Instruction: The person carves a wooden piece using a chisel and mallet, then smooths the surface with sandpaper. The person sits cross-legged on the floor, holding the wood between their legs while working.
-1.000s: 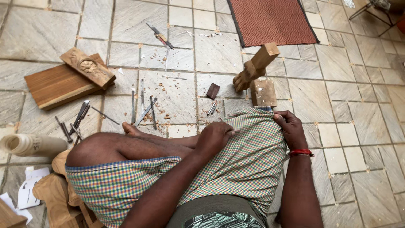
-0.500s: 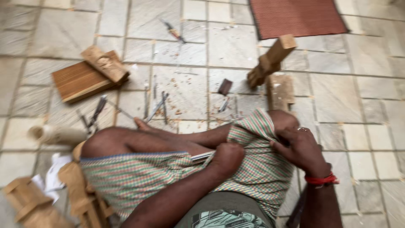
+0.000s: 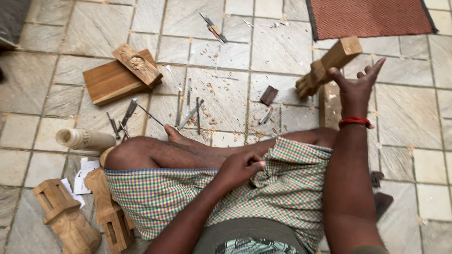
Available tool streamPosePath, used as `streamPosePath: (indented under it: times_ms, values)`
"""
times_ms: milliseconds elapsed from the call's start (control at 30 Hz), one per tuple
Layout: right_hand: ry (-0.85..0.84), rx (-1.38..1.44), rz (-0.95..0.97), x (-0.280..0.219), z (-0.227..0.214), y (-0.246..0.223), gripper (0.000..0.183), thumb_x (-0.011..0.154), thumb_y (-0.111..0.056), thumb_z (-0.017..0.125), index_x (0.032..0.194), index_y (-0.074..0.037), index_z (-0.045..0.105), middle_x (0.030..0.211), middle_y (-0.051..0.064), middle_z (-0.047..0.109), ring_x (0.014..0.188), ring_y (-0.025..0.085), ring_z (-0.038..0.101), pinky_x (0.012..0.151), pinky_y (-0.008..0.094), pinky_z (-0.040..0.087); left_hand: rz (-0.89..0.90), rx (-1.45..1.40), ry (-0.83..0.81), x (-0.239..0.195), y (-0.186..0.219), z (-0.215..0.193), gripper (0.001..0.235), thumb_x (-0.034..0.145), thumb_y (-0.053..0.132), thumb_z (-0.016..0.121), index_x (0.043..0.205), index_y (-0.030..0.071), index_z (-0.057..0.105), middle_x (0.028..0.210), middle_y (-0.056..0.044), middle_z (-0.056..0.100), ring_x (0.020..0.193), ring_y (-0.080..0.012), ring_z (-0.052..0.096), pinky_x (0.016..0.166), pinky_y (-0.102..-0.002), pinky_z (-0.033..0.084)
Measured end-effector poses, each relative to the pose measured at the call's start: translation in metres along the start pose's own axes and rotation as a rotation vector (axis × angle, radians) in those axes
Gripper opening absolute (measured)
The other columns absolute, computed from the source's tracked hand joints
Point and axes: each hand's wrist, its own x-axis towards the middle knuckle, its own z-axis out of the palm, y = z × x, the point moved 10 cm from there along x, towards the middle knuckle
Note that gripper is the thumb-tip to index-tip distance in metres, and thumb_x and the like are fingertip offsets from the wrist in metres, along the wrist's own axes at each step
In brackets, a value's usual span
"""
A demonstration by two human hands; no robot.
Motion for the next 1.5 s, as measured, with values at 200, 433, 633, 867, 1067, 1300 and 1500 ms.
streamPosePath:
  times_ms: [200,433,633,867,1067,1300,1500]
  values:
    - [0.02,0.005,0.106,0.017,0.05,0.039,0.069,0.096,-0.024,0.091,0.143,0.002,0.048,0.131,0.017,0.066,0.118,0.028,0.071,0.102,0.037,0.059,-0.224,-0.5,0.226,-0.006,-0.047,-0.034,0.03,0.095,0.032,0.065,0.111,0.007,0.071,0.091,-0.006,0.074,0.08,-0.0142,0.066,0.074,-0.032,0.055]
    - [-0.3,0.372,0.122,-0.022,0.073,-0.029,0.056,0.104,-0.028,0.08,0.14,0.006,0.054,0.126,0.014,0.066,0.11,0.019,0.066,0.095,0.033,0.057,0.037,-0.495,0.799,0.019,-0.042,-0.092,0.048,0.103,0.041,0.059,0.129,0.0,0.061,0.117,-0.007,0.07,0.105,-0.0124,0.066,0.092,-0.031,0.052]
    - [-0.621,0.347,0.718,-0.117,0.22,0.003,0.063,0.09,-0.041,0.073,0.126,0.009,0.059,0.105,0.015,0.072,0.091,0.019,0.072,0.083,0.031,0.061,-0.257,-0.795,0.3,0.079,-0.063,-0.046,0.069,0.087,0.047,0.072,0.138,0.005,0.055,0.116,-0.012,0.072,0.097,-0.0187,0.071,0.082,-0.034,0.059]
    - [-0.708,-0.146,0.369,-0.107,0.257,0.048,0.046,0.097,-0.03,0.06,0.132,-0.001,0.068,0.125,0.017,0.072,0.101,0.028,0.071,0.086,0.039,0.058,-0.284,-0.853,0.48,0.066,-0.093,-0.057,0.065,0.075,0.028,0.087,0.129,0.001,0.063,0.101,-0.01,0.077,0.083,-0.0159,0.074,0.074,-0.03,0.061]
    - [-0.952,-0.877,-0.27,-0.1,0.247,0.059,0.049,0.086,-0.023,0.074,0.135,-0.028,0.068,0.15,0.017,0.051,0.106,0.035,0.068,0.085,0.045,0.058,-0.33,-0.713,0.565,0.067,-0.094,-0.064,0.049,0.081,0.032,0.082,0.116,0.0,0.07,0.093,-0.011,0.077,0.077,-0.0167,0.073,0.068,-0.032,0.058]
    - [-0.983,-1.021,-0.018,-0.097,0.229,0.05,0.033,0.083,-0.033,0.084,0.111,-0.016,0.08,0.131,0.008,0.069,0.113,0.029,0.069,0.093,0.042,0.058,-0.462,-0.434,0.596,0.063,-0.1,-0.068,0.065,0.075,0.041,0.084,0.115,-0.006,0.064,0.096,-0.016,0.076,0.082,-0.0242,0.077,0.074,-0.036,0.061]
    - [-0.713,-0.117,0.513,-0.12,0.209,0.009,0.027,0.092,-0.02,0.078,0.115,-0.007,0.076,0.099,0.014,0.08,0.088,0.022,0.077,0.077,0.03,0.062,-0.346,-0.253,0.67,0.071,-0.092,-0.078,0.071,0.074,0.039,0.086,0.126,-0.002,0.06,0.111,-0.022,0.07,0.099,-0.0347,0.07,0.086,-0.044,0.056]
